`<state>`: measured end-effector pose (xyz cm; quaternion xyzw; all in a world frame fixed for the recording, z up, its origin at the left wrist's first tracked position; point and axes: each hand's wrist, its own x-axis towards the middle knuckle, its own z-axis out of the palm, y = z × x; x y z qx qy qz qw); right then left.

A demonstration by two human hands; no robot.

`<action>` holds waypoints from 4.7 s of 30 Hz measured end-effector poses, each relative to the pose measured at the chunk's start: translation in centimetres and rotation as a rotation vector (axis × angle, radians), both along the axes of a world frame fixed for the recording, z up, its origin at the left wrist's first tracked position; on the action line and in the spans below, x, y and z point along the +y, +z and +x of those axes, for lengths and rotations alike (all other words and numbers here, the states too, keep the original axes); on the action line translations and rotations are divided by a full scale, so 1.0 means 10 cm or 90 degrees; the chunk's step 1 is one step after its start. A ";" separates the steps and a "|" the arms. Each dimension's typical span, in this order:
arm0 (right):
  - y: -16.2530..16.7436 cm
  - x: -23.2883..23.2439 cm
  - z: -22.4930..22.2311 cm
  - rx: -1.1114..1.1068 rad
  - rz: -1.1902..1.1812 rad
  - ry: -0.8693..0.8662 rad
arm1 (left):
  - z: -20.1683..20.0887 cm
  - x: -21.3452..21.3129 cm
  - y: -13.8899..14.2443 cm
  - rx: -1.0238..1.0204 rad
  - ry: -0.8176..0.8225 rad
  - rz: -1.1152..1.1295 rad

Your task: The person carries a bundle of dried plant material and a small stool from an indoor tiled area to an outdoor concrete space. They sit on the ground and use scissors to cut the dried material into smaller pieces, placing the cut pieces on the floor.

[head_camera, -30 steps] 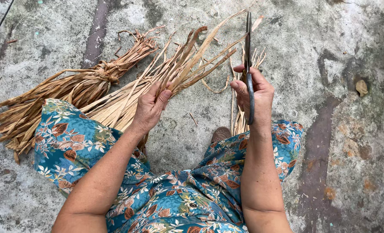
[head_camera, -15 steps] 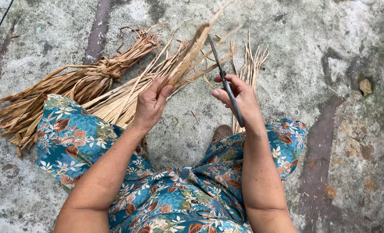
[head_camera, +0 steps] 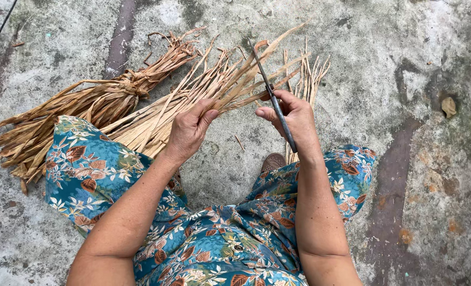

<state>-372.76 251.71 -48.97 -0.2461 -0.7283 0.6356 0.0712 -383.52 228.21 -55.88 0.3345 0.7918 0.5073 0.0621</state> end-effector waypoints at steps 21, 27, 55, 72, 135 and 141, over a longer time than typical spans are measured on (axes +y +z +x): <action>-0.06 -0.05 0.10 0.063 0.105 0.089 | 0.02 -0.03 -0.01 -0.016 0.011 0.010; 0.03 -0.09 0.08 0.035 0.096 0.081 | 0.05 -0.02 0.04 -0.028 -0.015 0.008; 0.06 0.27 0.05 0.263 -0.133 -0.076 | -0.15 -0.37 -0.06 -0.441 -0.125 0.207; -0.04 0.04 0.04 0.207 0.040 0.023 | -0.15 -0.31 0.26 -0.565 -0.102 0.267; -0.05 0.05 0.17 0.224 0.051 -0.002 | 0.03 -0.29 -0.03 0.144 0.077 0.096; 0.00 -0.12 0.11 0.284 -0.077 -0.047 | 0.04 -0.27 0.08 -0.049 0.053 0.220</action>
